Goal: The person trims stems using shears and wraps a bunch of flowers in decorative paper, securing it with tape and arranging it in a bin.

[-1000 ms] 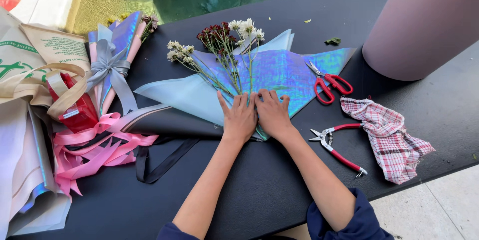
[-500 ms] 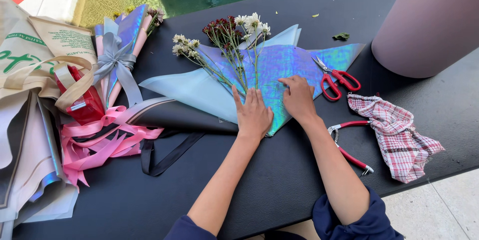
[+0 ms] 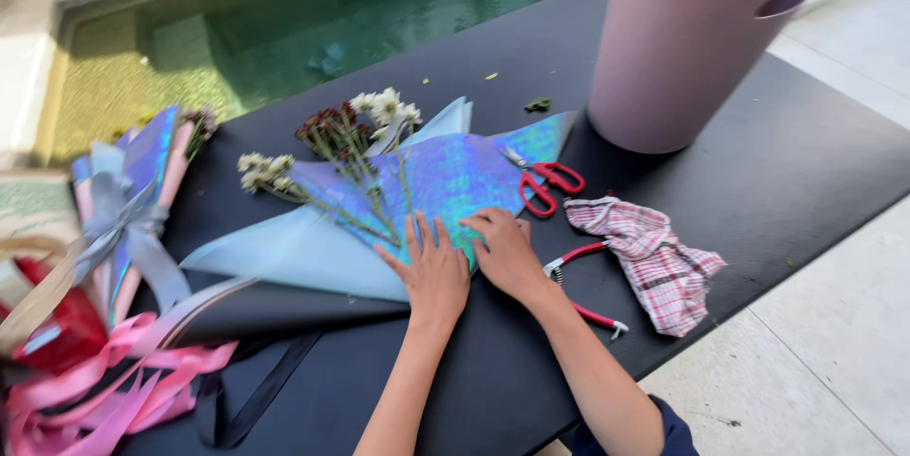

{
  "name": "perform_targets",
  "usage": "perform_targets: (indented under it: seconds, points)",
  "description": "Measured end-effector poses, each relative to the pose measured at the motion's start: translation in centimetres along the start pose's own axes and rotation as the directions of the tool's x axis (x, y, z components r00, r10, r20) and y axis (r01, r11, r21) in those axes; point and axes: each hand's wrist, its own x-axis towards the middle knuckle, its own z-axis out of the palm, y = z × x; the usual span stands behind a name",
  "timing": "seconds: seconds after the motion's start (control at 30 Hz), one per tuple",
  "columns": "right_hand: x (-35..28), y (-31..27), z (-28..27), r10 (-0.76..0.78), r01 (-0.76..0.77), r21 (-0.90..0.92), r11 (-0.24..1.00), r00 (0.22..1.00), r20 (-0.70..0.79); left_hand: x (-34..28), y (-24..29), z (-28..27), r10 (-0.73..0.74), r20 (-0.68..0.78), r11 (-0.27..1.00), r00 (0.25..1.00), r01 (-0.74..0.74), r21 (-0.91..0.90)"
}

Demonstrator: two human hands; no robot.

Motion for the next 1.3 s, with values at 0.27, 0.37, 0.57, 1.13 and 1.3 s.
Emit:
perform_targets:
  seconds: [0.27,0.37,0.57,1.13,1.3]
  points:
    - [-0.9,1.4,-12.3,0.043,-0.003,0.122,0.993,0.943,-0.33,3.0,8.5,-4.2,0.217,0.06,0.924,0.974,-0.185,-0.334]
    - [-0.2,3.9,-18.3,0.057,-0.001,0.117,0.993,0.878,-0.475,5.9,12.6,-5.8,0.28,-0.062,0.837,0.958,-0.275,-0.473]
    - [3.7,8.4,-29.2,0.042,-0.019,0.043,0.999,0.77,-0.637,12.4,19.9,-11.8,0.337,-0.268,0.606,0.902,-0.426,-0.672]
    - [25.2,22.2,-36.7,0.422,-0.417,-0.125,0.9,0.906,0.02,21.2,26.1,-15.5,0.393,-0.487,0.72,0.78,-0.591,-0.364]
    - [26.1,21.4,-36.3,0.453,-0.404,-0.223,0.887,0.856,0.251,21.3,25.8,-15.2,0.394,-0.47,0.714,0.79,-0.585,-0.385]
